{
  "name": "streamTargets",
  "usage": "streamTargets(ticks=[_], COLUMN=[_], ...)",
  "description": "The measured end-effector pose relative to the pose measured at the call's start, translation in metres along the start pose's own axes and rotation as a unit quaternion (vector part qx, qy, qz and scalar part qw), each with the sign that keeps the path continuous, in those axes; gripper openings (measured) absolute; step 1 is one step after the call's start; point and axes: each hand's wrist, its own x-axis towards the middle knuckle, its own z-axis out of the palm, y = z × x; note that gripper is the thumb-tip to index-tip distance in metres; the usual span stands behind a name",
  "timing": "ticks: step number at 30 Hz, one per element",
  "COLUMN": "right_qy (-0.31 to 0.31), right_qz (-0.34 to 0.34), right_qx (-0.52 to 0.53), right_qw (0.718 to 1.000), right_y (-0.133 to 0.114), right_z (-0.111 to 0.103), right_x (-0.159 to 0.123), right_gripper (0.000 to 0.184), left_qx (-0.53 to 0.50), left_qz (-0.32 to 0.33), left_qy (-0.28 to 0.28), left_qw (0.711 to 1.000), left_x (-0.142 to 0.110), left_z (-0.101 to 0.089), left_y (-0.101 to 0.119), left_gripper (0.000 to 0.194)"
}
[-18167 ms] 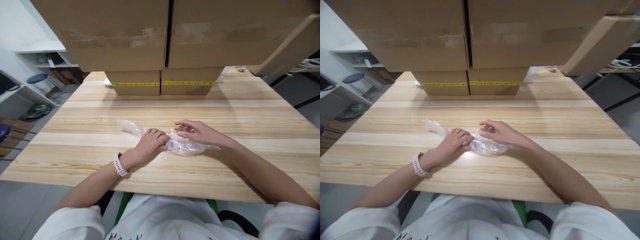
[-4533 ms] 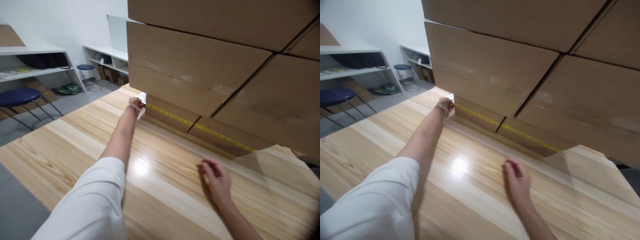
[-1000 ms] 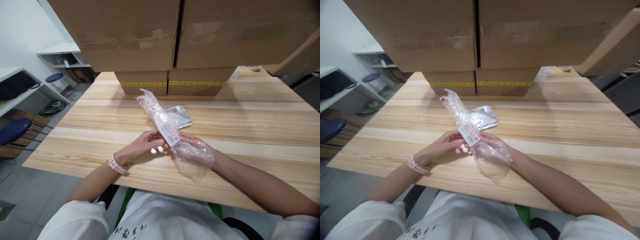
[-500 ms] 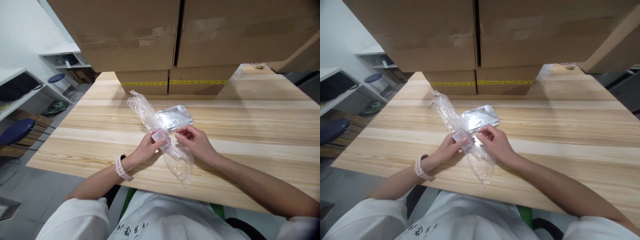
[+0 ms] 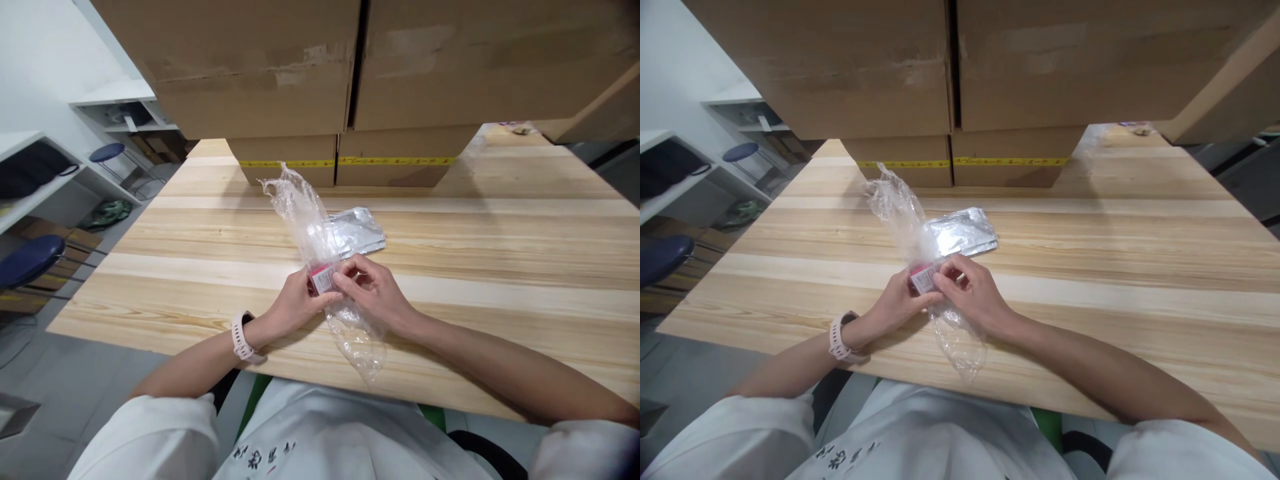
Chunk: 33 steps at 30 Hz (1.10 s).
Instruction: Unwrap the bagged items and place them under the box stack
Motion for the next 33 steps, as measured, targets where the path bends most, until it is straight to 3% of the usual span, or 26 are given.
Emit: streamTargets(ticks=[3,7,11,14,17,22,25,30,33], right_qy=[0.023,0.013,0.001,0.005,0.008,0.065,0.045,0.000,0.008], right_qz=[0.016,0.032,0.016,0.009,0.056,0.200,0.235,0.251,0.228], right_qx=[0.000,-0.090,-0.092,-0.038,0.058,0.241,0.288,0.200,0.160], right_qw=[1.000,0.995,0.996,0.999,0.997,0.947,0.927,0.947,0.960], right_y=[0.001,-0.005,-0.010,-0.008,-0.002,0.005,0.004,0.001,0.001], right_z=[-0.001,-0.001,-0.002,-0.005,-0.013,-0.032,-0.035,-0.035,-0.046], right_x=[0.001,-0.002,-0.005,-0.003,0.004,0.021,0.025,0.023,0.025], right_gripper=[0.023,0.036,0.017,0.017,0.021,0.021,0.031,0.059,0.044], left_qx=[0.012,0.046,0.025,-0.041,-0.126,-0.184,-0.180,-0.191,-0.216], left_qz=[0.010,0.025,0.007,-0.004,-0.040,-0.061,-0.065,-0.065,-0.078], left_qy=[0.007,0.008,0.001,-0.014,-0.032,0.001,0.020,0.022,0.030], left_qw=[1.000,0.999,1.000,0.999,0.991,0.981,0.981,0.979,0.973], left_x=[-0.001,-0.004,-0.006,-0.004,-0.001,0.003,0.003,0.002,0.005], left_z=[0.002,0.007,0.007,0.005,0.002,-0.004,-0.004,-0.002,-0.005], left_y=[0.004,0.010,0.007,0.004,0.002,0.002,0.001,0.000,-0.001], left_gripper=[0.035,0.026,0.037,0.045,0.041,0.035,0.032,0.031,0.033])
